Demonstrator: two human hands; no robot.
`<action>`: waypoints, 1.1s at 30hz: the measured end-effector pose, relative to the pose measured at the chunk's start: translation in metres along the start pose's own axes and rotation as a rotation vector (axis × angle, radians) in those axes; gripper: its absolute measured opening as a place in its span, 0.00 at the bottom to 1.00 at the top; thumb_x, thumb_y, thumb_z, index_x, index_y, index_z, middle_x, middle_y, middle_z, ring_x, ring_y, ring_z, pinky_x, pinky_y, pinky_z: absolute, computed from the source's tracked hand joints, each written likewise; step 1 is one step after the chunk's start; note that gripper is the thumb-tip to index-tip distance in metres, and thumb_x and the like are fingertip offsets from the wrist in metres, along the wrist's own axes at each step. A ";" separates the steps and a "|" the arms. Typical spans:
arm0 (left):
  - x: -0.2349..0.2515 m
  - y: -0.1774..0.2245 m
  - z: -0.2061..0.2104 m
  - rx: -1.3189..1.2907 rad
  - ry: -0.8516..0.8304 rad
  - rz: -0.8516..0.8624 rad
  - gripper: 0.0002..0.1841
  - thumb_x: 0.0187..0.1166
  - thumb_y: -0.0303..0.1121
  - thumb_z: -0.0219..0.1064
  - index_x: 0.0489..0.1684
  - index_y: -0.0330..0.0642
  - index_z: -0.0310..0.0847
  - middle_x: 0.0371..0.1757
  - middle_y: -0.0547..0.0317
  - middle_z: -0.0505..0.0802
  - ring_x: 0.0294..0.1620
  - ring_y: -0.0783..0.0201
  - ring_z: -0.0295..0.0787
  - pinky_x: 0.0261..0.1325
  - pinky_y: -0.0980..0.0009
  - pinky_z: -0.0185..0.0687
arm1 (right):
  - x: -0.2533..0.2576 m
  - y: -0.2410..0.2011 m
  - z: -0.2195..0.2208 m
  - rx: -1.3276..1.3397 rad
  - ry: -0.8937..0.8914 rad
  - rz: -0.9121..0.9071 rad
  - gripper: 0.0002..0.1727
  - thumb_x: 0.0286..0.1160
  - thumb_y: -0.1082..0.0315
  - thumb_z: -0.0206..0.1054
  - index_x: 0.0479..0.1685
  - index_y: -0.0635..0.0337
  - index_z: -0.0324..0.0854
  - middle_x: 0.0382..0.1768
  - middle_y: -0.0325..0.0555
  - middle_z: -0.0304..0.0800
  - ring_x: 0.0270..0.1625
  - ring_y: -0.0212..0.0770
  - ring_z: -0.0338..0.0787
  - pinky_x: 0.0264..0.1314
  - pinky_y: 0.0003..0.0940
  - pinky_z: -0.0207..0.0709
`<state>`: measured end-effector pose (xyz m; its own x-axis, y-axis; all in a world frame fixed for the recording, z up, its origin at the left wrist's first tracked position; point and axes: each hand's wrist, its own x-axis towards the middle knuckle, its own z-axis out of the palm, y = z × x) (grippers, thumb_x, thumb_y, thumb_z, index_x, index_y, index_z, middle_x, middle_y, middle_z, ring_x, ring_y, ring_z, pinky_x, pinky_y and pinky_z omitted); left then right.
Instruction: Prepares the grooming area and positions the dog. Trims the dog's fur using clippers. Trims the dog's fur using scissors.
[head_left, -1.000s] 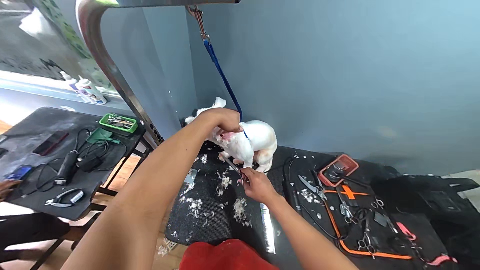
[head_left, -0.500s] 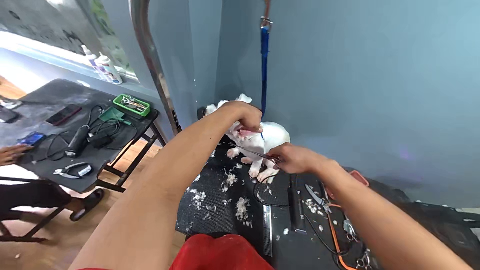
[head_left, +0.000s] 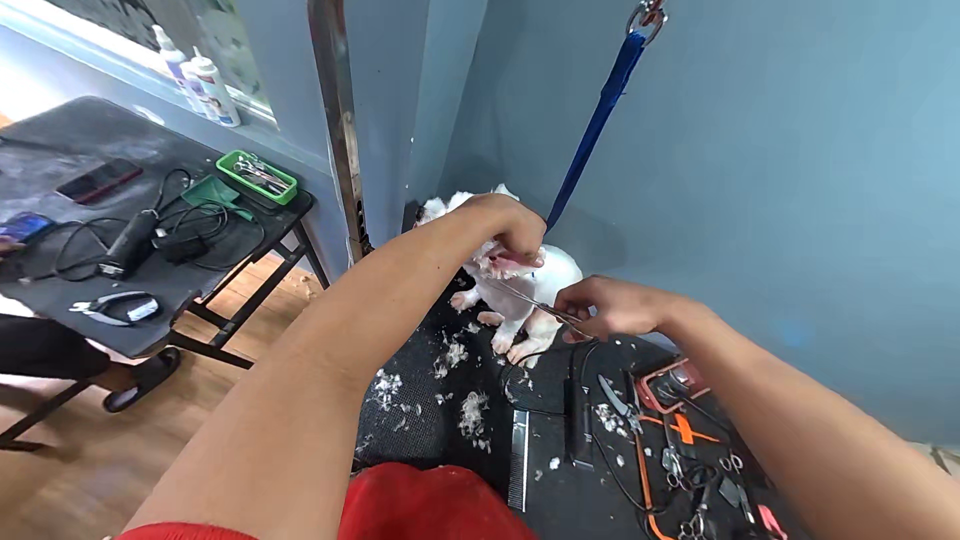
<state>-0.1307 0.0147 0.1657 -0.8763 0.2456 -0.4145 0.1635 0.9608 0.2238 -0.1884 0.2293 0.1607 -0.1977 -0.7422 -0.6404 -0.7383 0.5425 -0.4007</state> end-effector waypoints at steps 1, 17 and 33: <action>0.000 0.000 0.000 -0.001 0.001 0.005 0.26 0.88 0.54 0.58 0.39 0.36 0.87 0.37 0.43 0.89 0.44 0.45 0.86 0.47 0.39 0.76 | 0.001 0.001 -0.001 0.022 -0.002 -0.014 0.12 0.70 0.64 0.80 0.45 0.60 0.87 0.29 0.46 0.87 0.24 0.41 0.87 0.27 0.38 0.84; 0.006 -0.003 0.000 -0.022 -0.011 0.031 0.27 0.88 0.55 0.57 0.40 0.38 0.88 0.39 0.45 0.90 0.43 0.48 0.86 0.47 0.41 0.76 | 0.005 0.007 -0.003 0.048 0.024 -0.041 0.09 0.70 0.69 0.79 0.46 0.59 0.89 0.28 0.45 0.90 0.22 0.40 0.88 0.25 0.36 0.86; 0.012 -0.009 -0.006 -0.061 0.006 0.002 0.27 0.88 0.55 0.57 0.41 0.37 0.88 0.39 0.43 0.90 0.44 0.45 0.87 0.47 0.39 0.77 | 0.007 0.025 0.010 0.187 0.036 -0.067 0.12 0.69 0.68 0.80 0.49 0.60 0.88 0.28 0.46 0.90 0.22 0.39 0.88 0.25 0.35 0.86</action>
<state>-0.1458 0.0087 0.1642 -0.8787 0.2463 -0.4089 0.1374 0.9508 0.2776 -0.2019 0.2412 0.1394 -0.1776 -0.7912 -0.5852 -0.6188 0.5522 -0.5587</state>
